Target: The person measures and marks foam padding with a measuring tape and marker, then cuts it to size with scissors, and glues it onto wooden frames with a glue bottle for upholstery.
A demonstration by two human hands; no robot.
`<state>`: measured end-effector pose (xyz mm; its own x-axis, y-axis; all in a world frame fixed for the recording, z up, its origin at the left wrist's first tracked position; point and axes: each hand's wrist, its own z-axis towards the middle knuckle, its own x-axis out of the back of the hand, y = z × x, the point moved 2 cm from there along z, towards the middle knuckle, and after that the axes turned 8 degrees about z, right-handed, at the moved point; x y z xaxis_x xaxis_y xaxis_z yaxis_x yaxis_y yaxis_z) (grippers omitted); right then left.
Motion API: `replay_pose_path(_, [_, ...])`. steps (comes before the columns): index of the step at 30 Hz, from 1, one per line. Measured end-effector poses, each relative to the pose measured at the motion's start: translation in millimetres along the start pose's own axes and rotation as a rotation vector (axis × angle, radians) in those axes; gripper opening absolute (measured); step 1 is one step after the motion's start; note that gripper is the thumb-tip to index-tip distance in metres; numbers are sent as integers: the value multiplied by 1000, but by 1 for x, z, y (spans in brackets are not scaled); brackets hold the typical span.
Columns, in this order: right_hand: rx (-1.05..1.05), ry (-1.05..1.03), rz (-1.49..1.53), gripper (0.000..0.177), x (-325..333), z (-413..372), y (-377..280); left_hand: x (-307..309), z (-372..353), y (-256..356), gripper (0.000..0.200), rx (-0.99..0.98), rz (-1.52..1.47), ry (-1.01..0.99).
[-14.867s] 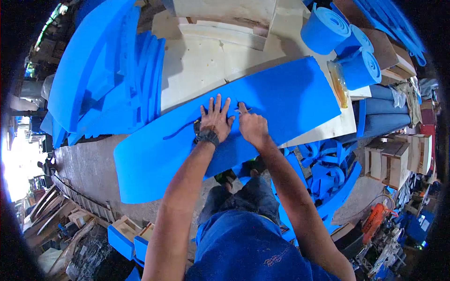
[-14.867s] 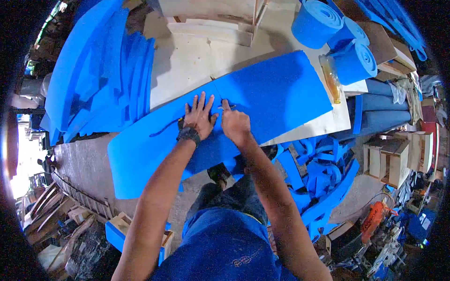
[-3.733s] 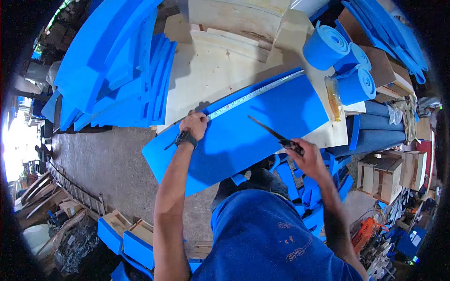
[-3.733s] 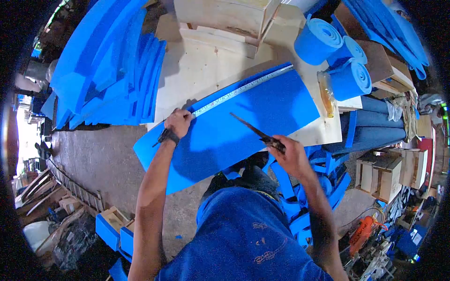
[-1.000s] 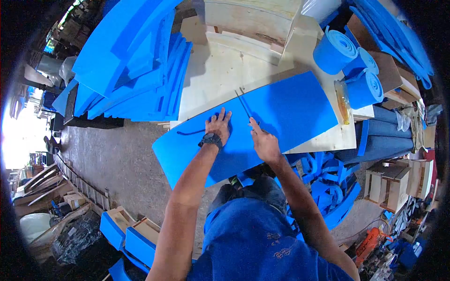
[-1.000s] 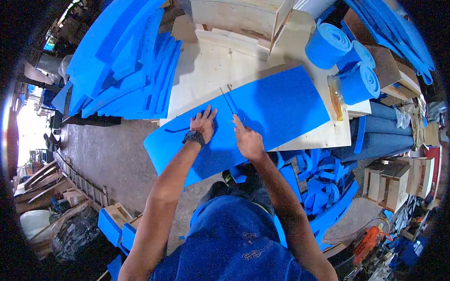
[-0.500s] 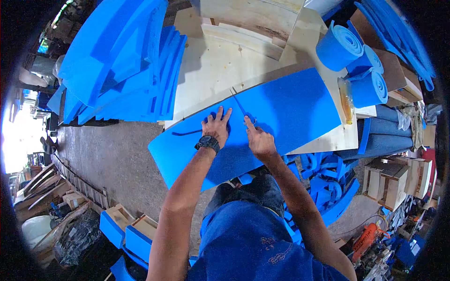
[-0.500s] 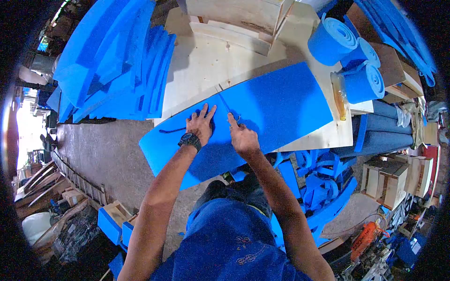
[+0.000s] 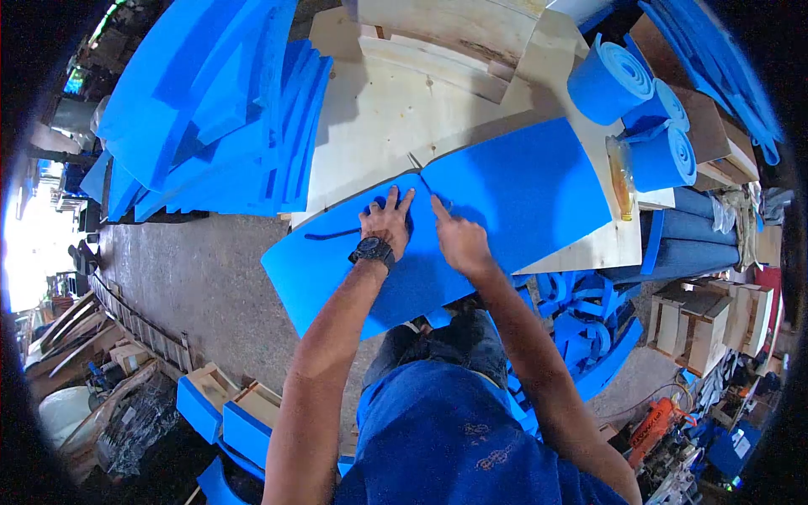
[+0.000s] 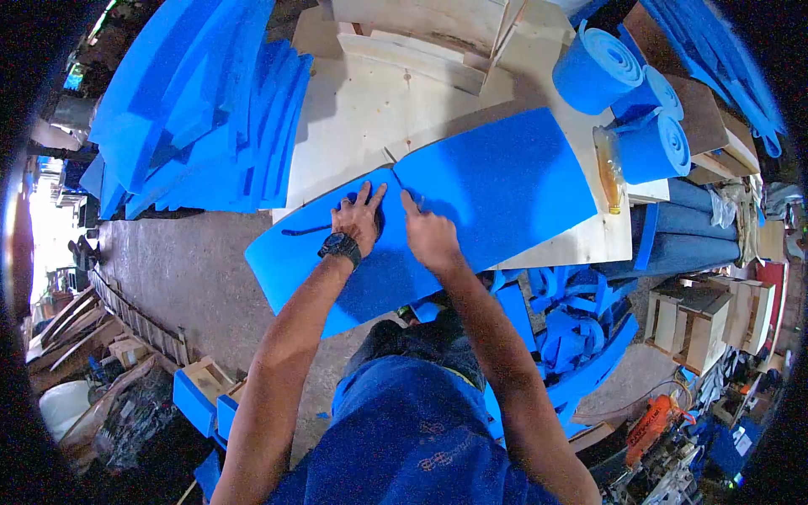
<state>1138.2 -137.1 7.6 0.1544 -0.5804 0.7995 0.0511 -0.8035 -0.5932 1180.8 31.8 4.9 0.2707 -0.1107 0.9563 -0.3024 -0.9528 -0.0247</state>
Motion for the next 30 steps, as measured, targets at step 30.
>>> replay_pose_path(30, [-8, 38, 19, 60, -7, -164, 28, -6, 7, 0, 72, 21, 53, -9])
